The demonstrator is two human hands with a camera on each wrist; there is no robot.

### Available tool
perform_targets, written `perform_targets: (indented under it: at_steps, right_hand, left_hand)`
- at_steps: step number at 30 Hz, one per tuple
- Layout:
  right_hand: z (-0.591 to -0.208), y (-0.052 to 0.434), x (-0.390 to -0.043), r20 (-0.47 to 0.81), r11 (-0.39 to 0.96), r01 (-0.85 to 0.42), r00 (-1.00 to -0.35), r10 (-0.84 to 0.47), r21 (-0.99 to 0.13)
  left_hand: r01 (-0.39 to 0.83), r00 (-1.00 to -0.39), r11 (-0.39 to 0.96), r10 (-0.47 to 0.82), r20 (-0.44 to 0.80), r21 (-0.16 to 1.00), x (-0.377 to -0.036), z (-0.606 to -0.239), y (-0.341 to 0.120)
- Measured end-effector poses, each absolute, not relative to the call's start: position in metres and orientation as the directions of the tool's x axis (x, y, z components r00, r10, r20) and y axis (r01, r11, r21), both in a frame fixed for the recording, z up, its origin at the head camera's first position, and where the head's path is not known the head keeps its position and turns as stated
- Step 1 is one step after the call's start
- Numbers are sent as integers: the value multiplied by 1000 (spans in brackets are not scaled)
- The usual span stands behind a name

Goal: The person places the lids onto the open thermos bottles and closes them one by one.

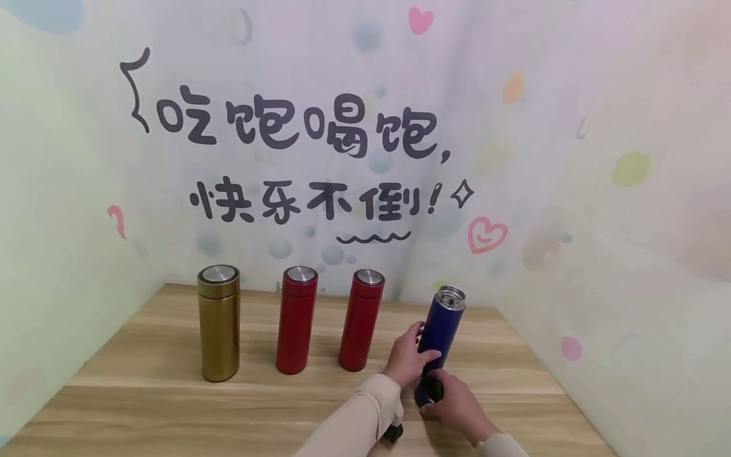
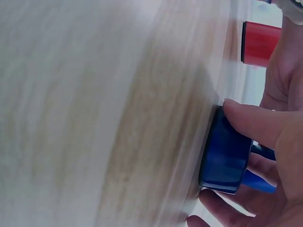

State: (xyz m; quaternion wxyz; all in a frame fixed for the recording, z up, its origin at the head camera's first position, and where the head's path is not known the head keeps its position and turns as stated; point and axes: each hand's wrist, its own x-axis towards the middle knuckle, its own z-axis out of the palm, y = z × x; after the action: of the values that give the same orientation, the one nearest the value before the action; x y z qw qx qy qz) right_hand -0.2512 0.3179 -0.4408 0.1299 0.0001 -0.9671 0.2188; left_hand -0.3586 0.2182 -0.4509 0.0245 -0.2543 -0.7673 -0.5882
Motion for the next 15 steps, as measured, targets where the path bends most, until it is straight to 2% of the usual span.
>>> perform_targets:
  at_steps: [8, 15]
  right_hand:
    - [-445, 329, -249, 197, 882, -39, -978, 62, -469]
    - [-444, 343, -243, 184, 887, 13, -977, 111, -461]
  left_hand:
    - [395, -900, 226, 289, 326, 891, -354, -455, 214]
    - [449, -878, 234, 297, 377, 862, -352, -454, 207]
